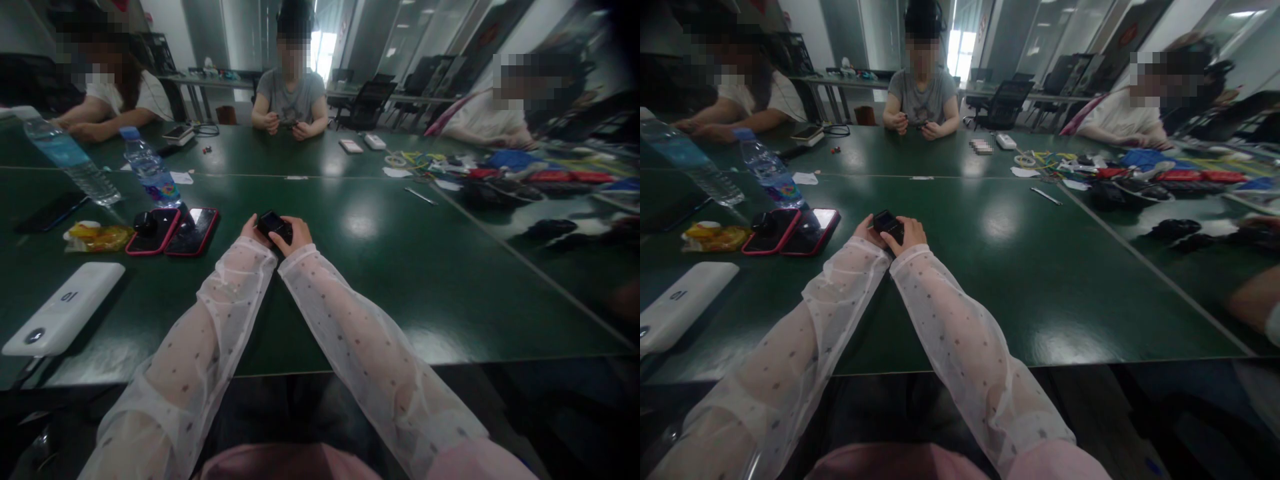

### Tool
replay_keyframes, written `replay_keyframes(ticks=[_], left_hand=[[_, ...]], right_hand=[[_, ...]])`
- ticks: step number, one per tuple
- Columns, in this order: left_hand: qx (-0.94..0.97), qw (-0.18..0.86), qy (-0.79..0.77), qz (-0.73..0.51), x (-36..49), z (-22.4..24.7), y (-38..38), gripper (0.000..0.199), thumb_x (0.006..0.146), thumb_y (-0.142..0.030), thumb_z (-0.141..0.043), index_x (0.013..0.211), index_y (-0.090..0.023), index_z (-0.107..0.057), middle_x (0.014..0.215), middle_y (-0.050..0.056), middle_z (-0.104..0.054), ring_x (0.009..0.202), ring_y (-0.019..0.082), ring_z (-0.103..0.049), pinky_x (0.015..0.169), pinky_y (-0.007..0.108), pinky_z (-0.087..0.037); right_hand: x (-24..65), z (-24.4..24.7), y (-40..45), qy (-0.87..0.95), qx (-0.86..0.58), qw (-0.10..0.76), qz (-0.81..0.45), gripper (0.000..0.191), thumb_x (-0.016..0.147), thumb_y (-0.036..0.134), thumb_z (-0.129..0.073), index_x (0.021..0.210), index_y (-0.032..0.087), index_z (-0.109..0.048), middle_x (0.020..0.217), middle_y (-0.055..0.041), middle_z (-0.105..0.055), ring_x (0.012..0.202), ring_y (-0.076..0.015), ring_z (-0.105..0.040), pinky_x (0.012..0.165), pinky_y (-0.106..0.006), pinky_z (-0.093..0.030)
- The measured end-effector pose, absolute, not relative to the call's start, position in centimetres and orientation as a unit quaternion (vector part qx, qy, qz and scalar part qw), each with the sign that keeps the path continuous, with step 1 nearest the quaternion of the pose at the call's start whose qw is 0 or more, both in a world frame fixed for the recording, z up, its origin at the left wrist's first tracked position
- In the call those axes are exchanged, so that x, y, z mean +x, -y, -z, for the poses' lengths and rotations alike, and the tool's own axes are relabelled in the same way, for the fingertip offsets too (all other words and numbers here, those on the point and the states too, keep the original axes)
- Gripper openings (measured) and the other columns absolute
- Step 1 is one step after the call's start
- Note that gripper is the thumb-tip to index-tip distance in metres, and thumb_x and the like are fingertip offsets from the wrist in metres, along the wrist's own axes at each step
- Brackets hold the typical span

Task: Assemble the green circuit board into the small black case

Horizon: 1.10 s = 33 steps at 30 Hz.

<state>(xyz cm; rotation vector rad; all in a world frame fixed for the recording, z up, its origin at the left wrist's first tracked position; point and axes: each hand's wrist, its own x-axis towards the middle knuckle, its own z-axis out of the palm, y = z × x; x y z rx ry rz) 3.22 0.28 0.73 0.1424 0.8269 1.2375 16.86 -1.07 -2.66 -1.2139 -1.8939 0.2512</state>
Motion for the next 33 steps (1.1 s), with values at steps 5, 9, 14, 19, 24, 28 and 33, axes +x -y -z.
replay_keyframes(ticks=[5, 9, 14, 19, 24, 28, 33], left_hand=[[0.053, 0.736, -0.358, -0.573, 3.5, -1.2, 0.0, 0.042, 0.097, -0.043, -0.041, 0.117, -0.013, -0.062, 0.072, 0.008, -0.070, 0.066, 0.023, -0.068, 0.078, 0.038, -0.055], [0.050, 0.731, -0.365, -0.574, 3.3, -1.1, 0.1, 0.045, 0.097, -0.044, -0.040, 0.124, -0.013, -0.059, 0.078, 0.009, -0.070, 0.072, 0.024, -0.068, 0.084, 0.038, -0.054], [0.060, 0.741, -0.353, -0.568, 3.1, -0.6, -0.1, 0.051, 0.097, -0.048, -0.034, 0.126, -0.014, -0.057, 0.087, 0.011, -0.071, 0.078, 0.025, -0.070, 0.082, 0.038, -0.054], [0.074, 0.753, -0.321, -0.569, 3.3, -0.8, 0.0, 0.057, 0.098, -0.049, -0.030, 0.129, -0.008, -0.054, 0.093, 0.015, -0.072, 0.080, 0.026, -0.071, 0.086, 0.041, -0.054], [0.068, 0.764, -0.305, -0.564, 3.3, -1.3, 0.3, 0.054, 0.099, -0.048, -0.028, 0.133, -0.012, -0.048, 0.106, 0.015, -0.072, 0.085, 0.026, -0.071, 0.082, 0.042, -0.055], [0.079, 0.764, -0.307, -0.562, 3.2, -0.9, 0.0, 0.056, 0.098, -0.048, -0.028, 0.135, -0.009, -0.046, 0.107, 0.017, -0.071, 0.085, 0.026, -0.072, 0.076, 0.040, -0.055], [0.074, 0.766, -0.309, -0.559, 3.1, -0.7, -0.1, 0.054, 0.098, -0.048, -0.029, 0.133, -0.011, -0.049, 0.106, 0.016, -0.072, 0.085, 0.026, -0.072, 0.074, 0.039, -0.056]], right_hand=[[16.9, 2.7, 1.1, 0.781, -0.492, 0.374, -0.090, 0.068, 0.077, 0.042, -0.064, 0.135, 0.012, -0.046, 0.127, -0.0192, -0.056, 0.120, -0.0335, -0.050, 0.100, -0.049, -0.045], [16.9, 2.1, 1.4, 0.773, -0.487, 0.396, -0.093, 0.061, 0.081, 0.039, -0.060, 0.136, 0.016, -0.045, 0.130, -0.0164, -0.056, 0.118, -0.0310, -0.053, 0.105, -0.048, -0.042], [17.2, 0.0, 2.7, 0.747, -0.478, 0.454, -0.081, 0.058, 0.086, 0.043, -0.053, 0.138, 0.019, -0.041, 0.134, -0.0154, -0.055, 0.121, -0.0313, -0.051, 0.107, -0.050, -0.040], [18.6, -1.0, 2.1, 0.711, -0.507, 0.485, -0.034, 0.057, 0.087, 0.043, -0.051, 0.138, 0.018, -0.040, 0.135, -0.0169, -0.053, 0.125, -0.0319, -0.049, 0.109, -0.051, -0.037], [20.8, 0.2, -0.1, 0.689, -0.548, 0.474, -0.033, 0.054, 0.085, 0.036, -0.054, 0.133, 0.013, -0.045, 0.133, -0.0190, -0.053, 0.123, -0.0308, -0.049, 0.109, -0.049, -0.037], [21.8, 1.4, -1.1, 0.668, -0.606, 0.429, -0.053, 0.049, 0.080, 0.028, -0.060, 0.127, 0.015, -0.052, 0.125, -0.0179, -0.058, 0.119, -0.0333, -0.050, 0.104, -0.052, -0.039], [21.8, 1.5, -1.0, 0.681, -0.640, 0.348, -0.073, 0.047, 0.078, 0.024, -0.062, 0.124, 0.017, -0.055, 0.122, -0.0179, -0.056, 0.114, -0.0360, -0.051, 0.095, -0.055, -0.045]])
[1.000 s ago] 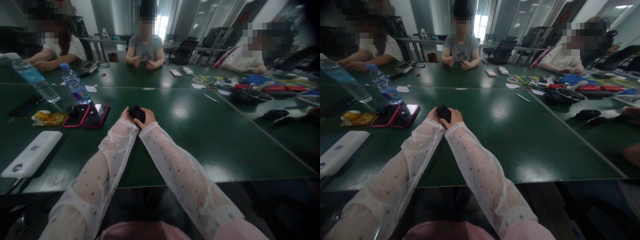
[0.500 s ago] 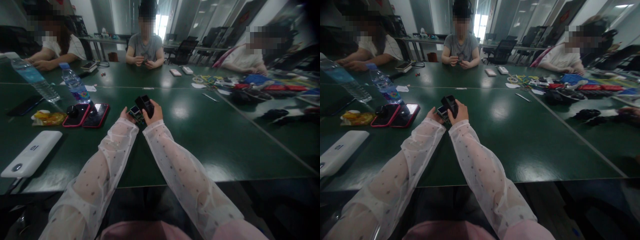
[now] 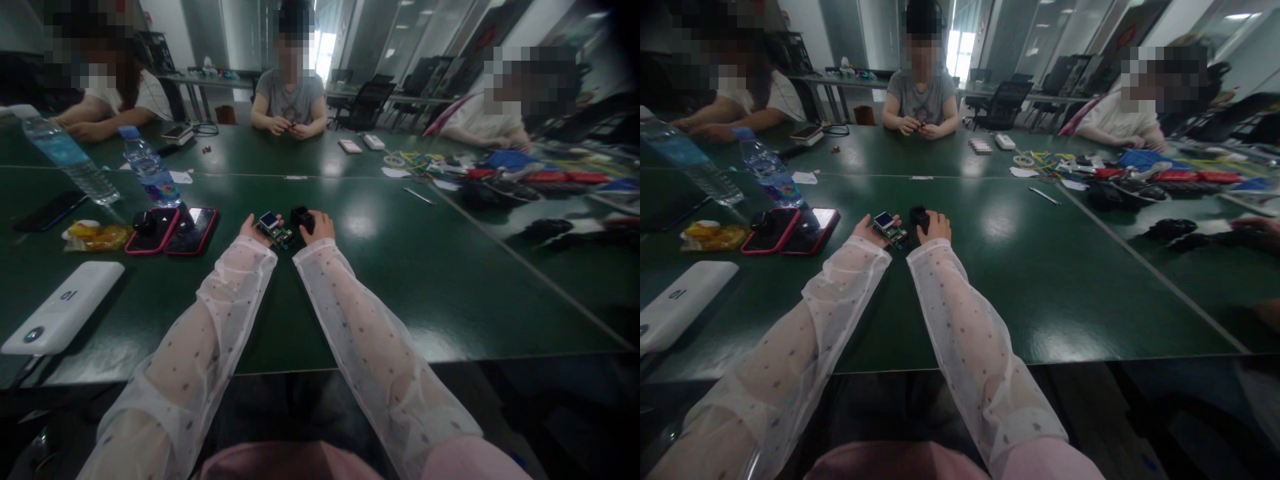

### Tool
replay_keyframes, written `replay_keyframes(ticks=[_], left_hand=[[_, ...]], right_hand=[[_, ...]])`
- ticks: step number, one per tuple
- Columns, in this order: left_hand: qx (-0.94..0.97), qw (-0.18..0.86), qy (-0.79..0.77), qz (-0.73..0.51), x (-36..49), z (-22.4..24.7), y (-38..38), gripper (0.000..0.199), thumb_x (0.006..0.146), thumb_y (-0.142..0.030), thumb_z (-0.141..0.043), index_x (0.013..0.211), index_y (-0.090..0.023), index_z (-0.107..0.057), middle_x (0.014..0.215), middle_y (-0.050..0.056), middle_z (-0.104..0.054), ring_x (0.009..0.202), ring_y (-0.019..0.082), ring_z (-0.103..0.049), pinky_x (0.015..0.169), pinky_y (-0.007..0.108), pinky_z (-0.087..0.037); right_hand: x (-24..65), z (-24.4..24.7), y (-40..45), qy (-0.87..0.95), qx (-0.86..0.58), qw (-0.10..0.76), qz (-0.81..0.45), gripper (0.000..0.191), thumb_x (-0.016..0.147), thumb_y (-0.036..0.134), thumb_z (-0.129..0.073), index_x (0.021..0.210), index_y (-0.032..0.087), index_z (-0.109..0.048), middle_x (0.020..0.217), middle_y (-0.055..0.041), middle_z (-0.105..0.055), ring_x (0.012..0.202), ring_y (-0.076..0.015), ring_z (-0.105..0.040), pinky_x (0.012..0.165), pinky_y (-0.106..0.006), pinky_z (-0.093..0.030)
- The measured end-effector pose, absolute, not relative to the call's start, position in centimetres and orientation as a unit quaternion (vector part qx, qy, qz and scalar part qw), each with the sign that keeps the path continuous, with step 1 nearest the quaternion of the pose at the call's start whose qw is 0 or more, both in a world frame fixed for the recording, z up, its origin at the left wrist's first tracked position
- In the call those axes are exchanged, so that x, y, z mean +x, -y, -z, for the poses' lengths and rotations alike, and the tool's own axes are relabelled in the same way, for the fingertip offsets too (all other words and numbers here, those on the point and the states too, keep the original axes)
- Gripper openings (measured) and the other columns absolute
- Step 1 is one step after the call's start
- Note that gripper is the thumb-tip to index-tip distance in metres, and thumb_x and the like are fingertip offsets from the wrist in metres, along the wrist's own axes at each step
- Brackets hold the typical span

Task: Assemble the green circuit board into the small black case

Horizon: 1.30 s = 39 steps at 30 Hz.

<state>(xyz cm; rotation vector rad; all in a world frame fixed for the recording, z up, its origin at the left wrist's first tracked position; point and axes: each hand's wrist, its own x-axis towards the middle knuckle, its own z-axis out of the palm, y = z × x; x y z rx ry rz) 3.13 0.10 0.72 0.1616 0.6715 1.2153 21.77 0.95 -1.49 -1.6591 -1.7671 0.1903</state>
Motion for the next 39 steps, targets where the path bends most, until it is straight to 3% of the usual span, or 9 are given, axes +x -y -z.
replay_keyframes(ticks=[8, 19, 25, 30, 39], left_hand=[[0.060, 0.763, -0.310, -0.563, 3.2, -1.1, 0.2, 0.050, 0.098, -0.047, -0.032, 0.133, -0.015, -0.049, 0.114, 0.016, -0.070, 0.090, 0.027, -0.072, 0.076, 0.040, -0.056], [0.074, 0.767, -0.306, -0.560, 3.1, -0.8, -0.1, 0.055, 0.098, -0.048, -0.029, 0.134, -0.011, -0.048, 0.106, 0.016, -0.072, 0.085, 0.026, -0.071, 0.075, 0.039, -0.055], [0.071, 0.766, -0.308, -0.560, 3.2, -0.9, 0.1, 0.053, 0.098, -0.049, -0.029, 0.135, -0.015, -0.046, 0.109, 0.015, -0.071, 0.087, 0.026, -0.071, 0.079, 0.040, -0.055], [0.080, 0.760, -0.314, -0.563, 3.3, -1.1, 0.3, 0.056, 0.098, -0.049, -0.028, 0.131, -0.010, -0.051, 0.096, 0.014, -0.072, 0.081, 0.026, -0.070, 0.080, 0.040, -0.054], [0.049, 0.738, -0.357, -0.571, 3.3, -1.1, 0.2, 0.049, 0.097, -0.047, -0.037, 0.129, -0.014, -0.055, 0.092, 0.011, -0.072, 0.080, 0.024, -0.070, 0.084, 0.038, -0.055]], right_hand=[[21.8, 1.9, -1.1, 0.683, -0.631, 0.364, -0.062, 0.047, 0.076, 0.024, -0.064, 0.122, 0.020, -0.054, 0.118, -0.0158, -0.055, 0.110, -0.0343, -0.051, 0.095, -0.056, -0.046], [21.6, 1.6, -0.8, 0.683, -0.634, 0.354, -0.076, 0.050, 0.076, 0.020, -0.064, 0.125, 0.018, -0.052, 0.121, -0.0168, -0.053, 0.112, -0.0340, -0.051, 0.096, -0.054, -0.046], [21.2, 1.2, -0.7, 0.662, -0.593, 0.455, -0.059, 0.047, 0.081, 0.029, -0.060, 0.125, 0.017, -0.050, 0.121, -0.0165, -0.056, 0.115, -0.0308, -0.053, 0.100, -0.049, -0.045], [19.5, -0.3, 1.2, 0.687, -0.507, 0.519, -0.045, 0.047, 0.085, 0.037, -0.055, 0.128, 0.018, -0.047, 0.125, -0.0144, -0.056, 0.116, -0.0266, -0.054, 0.103, -0.045, -0.044], [17.4, 0.6, 2.4, 0.773, -0.465, 0.420, -0.097, 0.054, 0.082, 0.037, -0.059, 0.132, 0.018, -0.047, 0.129, -0.0167, -0.055, 0.123, -0.0305, -0.051, 0.107, -0.049, -0.042]])
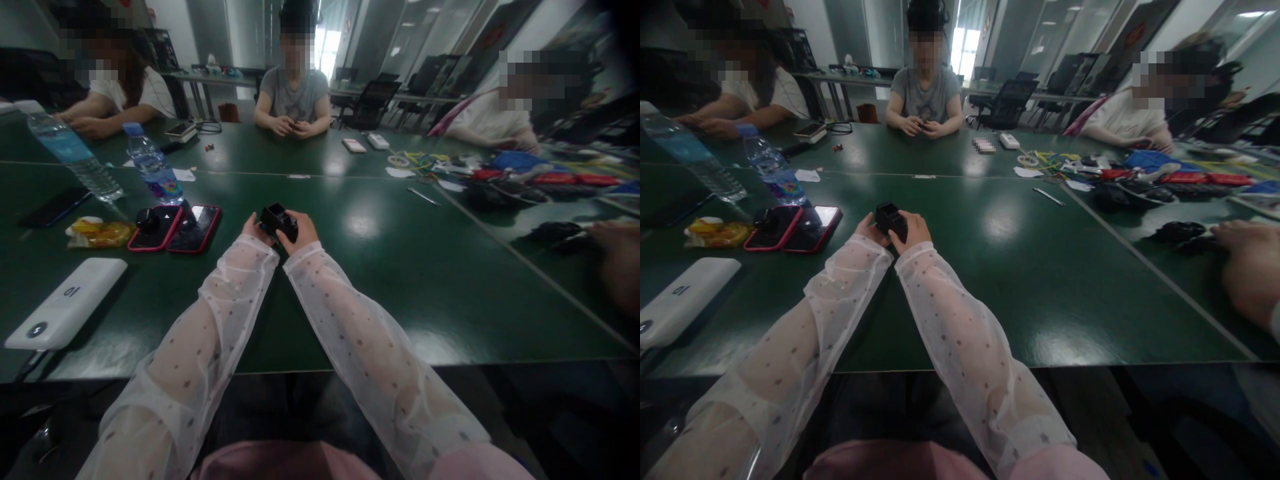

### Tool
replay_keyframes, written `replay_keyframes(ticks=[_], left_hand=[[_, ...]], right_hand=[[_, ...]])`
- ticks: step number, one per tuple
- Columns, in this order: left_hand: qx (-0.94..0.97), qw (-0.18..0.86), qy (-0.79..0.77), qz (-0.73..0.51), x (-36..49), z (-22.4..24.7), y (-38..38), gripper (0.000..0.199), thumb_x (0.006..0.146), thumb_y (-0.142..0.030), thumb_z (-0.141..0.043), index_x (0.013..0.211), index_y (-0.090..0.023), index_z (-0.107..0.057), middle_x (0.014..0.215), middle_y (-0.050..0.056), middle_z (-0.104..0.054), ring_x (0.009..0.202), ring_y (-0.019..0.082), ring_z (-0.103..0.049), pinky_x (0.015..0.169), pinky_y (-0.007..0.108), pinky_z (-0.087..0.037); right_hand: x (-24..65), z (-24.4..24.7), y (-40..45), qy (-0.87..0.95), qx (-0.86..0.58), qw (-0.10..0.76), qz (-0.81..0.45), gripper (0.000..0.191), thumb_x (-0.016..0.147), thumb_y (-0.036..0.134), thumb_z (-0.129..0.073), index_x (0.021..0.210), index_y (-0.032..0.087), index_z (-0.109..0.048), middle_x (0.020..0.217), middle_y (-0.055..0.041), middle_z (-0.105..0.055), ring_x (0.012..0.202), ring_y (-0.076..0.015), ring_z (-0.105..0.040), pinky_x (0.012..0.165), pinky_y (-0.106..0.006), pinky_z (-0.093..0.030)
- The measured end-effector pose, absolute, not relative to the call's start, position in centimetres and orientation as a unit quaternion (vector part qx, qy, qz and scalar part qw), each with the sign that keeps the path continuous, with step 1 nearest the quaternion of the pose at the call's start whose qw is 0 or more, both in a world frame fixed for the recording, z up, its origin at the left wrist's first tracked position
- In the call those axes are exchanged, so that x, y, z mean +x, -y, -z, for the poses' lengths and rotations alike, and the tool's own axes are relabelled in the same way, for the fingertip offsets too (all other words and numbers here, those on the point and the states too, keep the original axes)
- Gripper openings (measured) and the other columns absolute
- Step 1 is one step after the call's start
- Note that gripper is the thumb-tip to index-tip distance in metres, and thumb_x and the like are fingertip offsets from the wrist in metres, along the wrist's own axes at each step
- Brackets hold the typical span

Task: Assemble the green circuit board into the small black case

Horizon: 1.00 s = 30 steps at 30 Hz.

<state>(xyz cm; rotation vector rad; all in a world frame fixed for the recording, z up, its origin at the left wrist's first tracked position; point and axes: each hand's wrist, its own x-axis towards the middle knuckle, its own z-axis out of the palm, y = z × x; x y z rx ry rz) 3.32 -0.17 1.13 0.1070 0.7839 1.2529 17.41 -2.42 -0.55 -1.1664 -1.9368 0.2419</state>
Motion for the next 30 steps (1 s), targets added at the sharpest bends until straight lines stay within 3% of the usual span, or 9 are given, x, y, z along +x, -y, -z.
replay_keyframes(ticks=[6, 11, 18, 30], left_hand=[[0.022, 0.721, -0.349, -0.598, 3.9, -1.8, 0.3, 0.047, 0.098, -0.043, -0.036, 0.127, -0.012, -0.057, 0.084, 0.009, -0.071, 0.075, 0.022, -0.068, 0.088, 0.036, -0.053], [0.031, 0.726, -0.345, -0.594, 3.9, -2.2, 0.7, 0.049, 0.098, -0.042, -0.037, 0.128, -0.008, -0.056, 0.086, 0.011, -0.071, 0.080, 0.022, -0.068, 0.091, 0.034, -0.051], [0.023, 0.719, -0.362, -0.593, 4.0, -2.5, 0.8, 0.045, 0.097, -0.039, -0.040, 0.128, -0.012, -0.057, 0.080, 0.008, -0.071, 0.073, 0.022, -0.067, 0.087, 0.034, -0.051], [0.024, 0.721, -0.349, -0.598, 3.9, -2.2, 0.6, 0.041, 0.096, -0.032, -0.044, 0.126, -0.008, -0.059, 0.072, 0.007, -0.069, 0.072, 0.022, -0.066, 0.086, 0.032, -0.051]], right_hand=[[16.8, 2.5, 1.8, 0.805, -0.480, 0.332, -0.101, 0.077, 0.077, 0.025, -0.065, 0.145, 0.010, -0.032, 0.139, -0.0211, -0.047, 0.126, -0.0335, -0.047, 0.104, -0.050, -0.044], [16.9, 2.6, 1.6, 0.813, -0.480, 0.315, -0.096, 0.077, 0.079, 0.027, -0.063, 0.146, 0.012, -0.030, 0.140, -0.0205, -0.045, 0.130, -0.0343, -0.044, 0.103, -0.052, -0.045], [17.0, 2.5, 1.7, 0.818, -0.473, 0.315, -0.088, 0.075, 0.080, 0.026, -0.062, 0.146, 0.010, -0.029, 0.139, -0.0211, -0.045, 0.129, -0.0333, -0.045, 0.104, -0.050, -0.044], [17.1, 1.8, 2.1, 0.819, -0.472, 0.310, -0.102, 0.074, 0.081, 0.026, -0.061, 0.146, 0.008, -0.030, 0.139, -0.0231, -0.045, 0.128, -0.0344, -0.045, 0.100, -0.050, -0.046]])
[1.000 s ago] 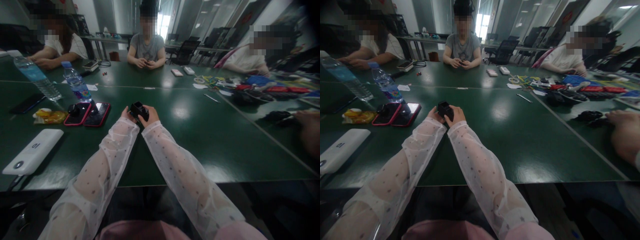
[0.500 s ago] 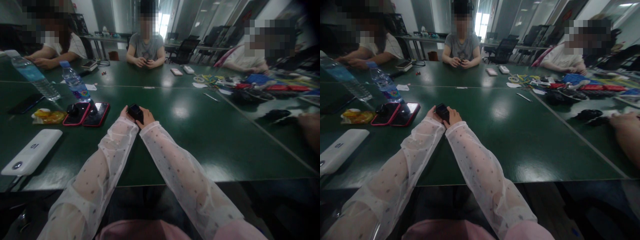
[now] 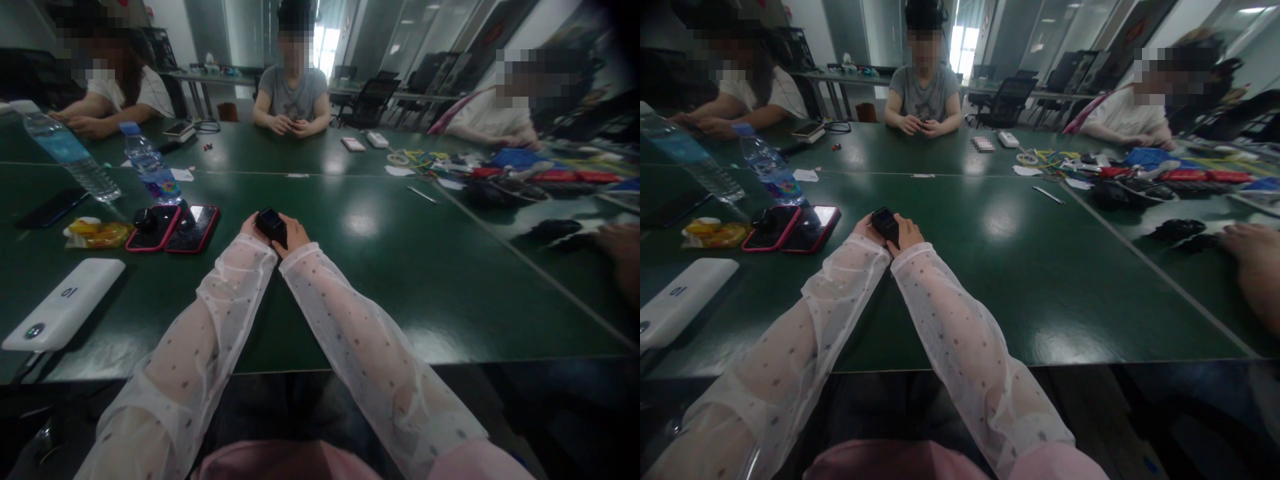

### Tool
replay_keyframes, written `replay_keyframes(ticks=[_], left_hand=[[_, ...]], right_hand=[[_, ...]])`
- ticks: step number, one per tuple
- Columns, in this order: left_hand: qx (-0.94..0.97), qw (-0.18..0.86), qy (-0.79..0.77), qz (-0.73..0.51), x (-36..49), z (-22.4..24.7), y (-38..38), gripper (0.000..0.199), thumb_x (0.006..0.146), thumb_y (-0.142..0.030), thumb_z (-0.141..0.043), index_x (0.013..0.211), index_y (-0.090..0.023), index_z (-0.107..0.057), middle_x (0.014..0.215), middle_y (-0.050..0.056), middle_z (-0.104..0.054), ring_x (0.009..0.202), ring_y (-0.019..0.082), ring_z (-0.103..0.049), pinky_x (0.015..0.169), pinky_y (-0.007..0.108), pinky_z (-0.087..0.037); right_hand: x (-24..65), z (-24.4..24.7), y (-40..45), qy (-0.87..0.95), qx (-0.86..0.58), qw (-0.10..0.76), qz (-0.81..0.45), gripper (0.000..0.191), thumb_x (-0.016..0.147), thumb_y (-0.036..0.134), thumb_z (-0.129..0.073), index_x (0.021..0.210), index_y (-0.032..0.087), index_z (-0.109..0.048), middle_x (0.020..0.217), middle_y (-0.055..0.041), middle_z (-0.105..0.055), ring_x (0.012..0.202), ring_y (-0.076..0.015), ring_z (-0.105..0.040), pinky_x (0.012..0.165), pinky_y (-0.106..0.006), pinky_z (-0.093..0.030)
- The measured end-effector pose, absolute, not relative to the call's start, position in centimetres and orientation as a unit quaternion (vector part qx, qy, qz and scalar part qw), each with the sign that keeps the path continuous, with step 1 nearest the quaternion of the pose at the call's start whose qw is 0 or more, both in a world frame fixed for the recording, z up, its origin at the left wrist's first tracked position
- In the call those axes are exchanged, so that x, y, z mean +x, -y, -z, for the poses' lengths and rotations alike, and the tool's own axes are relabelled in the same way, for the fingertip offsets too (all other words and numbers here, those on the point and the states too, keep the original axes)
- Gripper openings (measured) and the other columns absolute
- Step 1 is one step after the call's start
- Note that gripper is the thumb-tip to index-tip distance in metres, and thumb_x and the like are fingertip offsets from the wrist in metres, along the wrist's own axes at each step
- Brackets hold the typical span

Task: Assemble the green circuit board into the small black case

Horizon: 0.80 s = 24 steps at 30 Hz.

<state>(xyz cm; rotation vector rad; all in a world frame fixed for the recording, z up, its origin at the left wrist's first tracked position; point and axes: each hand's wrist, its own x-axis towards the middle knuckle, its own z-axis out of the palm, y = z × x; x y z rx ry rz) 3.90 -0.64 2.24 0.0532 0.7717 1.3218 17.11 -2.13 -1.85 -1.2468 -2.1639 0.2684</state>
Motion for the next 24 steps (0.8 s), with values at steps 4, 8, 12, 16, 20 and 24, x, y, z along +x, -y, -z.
replay_keyframes(ticks=[4, 8, 12, 16, 20, 24], left_hand=[[0.027, 0.722, -0.342, -0.601, 3.95, -2.06, 0.49, 0.040, 0.095, -0.032, -0.043, 0.123, -0.009, -0.060, 0.072, 0.007, -0.069, 0.070, 0.021, -0.066, 0.085, 0.033, -0.051], [0.032, 0.721, -0.349, -0.598, 3.96, -1.77, 0.22, 0.038, 0.095, -0.033, -0.042, 0.119, -0.011, -0.062, 0.071, 0.006, -0.069, 0.068, 0.021, -0.067, 0.087, 0.034, -0.051], [0.043, 0.725, -0.345, -0.595, 3.87, -1.66, 0.18, 0.038, 0.096, -0.034, -0.042, 0.118, -0.010, -0.062, 0.071, 0.006, -0.068, 0.070, 0.020, -0.068, 0.092, 0.034, -0.050], [0.047, 0.736, -0.330, -0.590, 3.80, -1.81, 0.42, 0.040, 0.095, -0.034, -0.043, 0.121, -0.009, -0.061, 0.077, 0.008, -0.071, 0.080, 0.022, -0.070, 0.096, 0.036, -0.049], [0.039, 0.732, -0.330, -0.594, 3.86, -1.93, 0.52, 0.040, 0.094, -0.034, -0.046, 0.121, -0.008, -0.062, 0.079, 0.009, -0.071, 0.083, 0.023, -0.070, 0.096, 0.035, -0.049], [0.037, 0.724, -0.338, -0.600, 3.96, -1.94, 0.55, 0.039, 0.095, -0.033, -0.045, 0.120, -0.008, -0.062, 0.074, 0.008, -0.070, 0.077, 0.021, -0.069, 0.094, 0.033, -0.049]], right_hand=[[17.14, 1.84, 2.07, 0.817, -0.476, 0.307, -0.110, 0.074, 0.081, 0.028, -0.060, 0.146, 0.011, -0.029, 0.140, -0.0212, -0.044, 0.128, -0.0342, -0.045, 0.100, -0.052, -0.046], [17.15, 1.99, 1.90, 0.821, -0.474, 0.300, -0.106, 0.076, 0.081, 0.028, -0.061, 0.147, 0.009, -0.028, 0.140, -0.0218, -0.044, 0.130, -0.0332, -0.043, 0.103, -0.050, -0.045], [17.09, 2.17, 1.76, 0.820, -0.475, 0.304, -0.099, 0.077, 0.080, 0.028, -0.062, 0.147, 0.009, -0.028, 0.139, -0.0215, -0.044, 0.129, -0.0330, -0.044, 0.104, -0.050, -0.044], [17.07, 2.20, 1.77, 0.818, -0.477, 0.306, -0.100, 0.077, 0.080, 0.028, -0.062, 0.146, 0.010, -0.029, 0.139, -0.0216, -0.044, 0.129, -0.0339, -0.044, 0.104, -0.051, -0.044], [17.17, 2.03, 1.91, 0.819, -0.475, 0.305, -0.102, 0.076, 0.080, 0.029, -0.062, 0.147, 0.012, -0.028, 0.140, -0.0213, -0.044, 0.129, -0.0346, -0.045, 0.104, -0.053, -0.043], [17.20, 1.70, 2.11, 0.821, -0.476, 0.297, -0.104, 0.076, 0.081, 0.030, -0.061, 0.147, 0.010, -0.028, 0.140, -0.0228, -0.044, 0.130, -0.0351, -0.044, 0.103, -0.053, -0.044]])
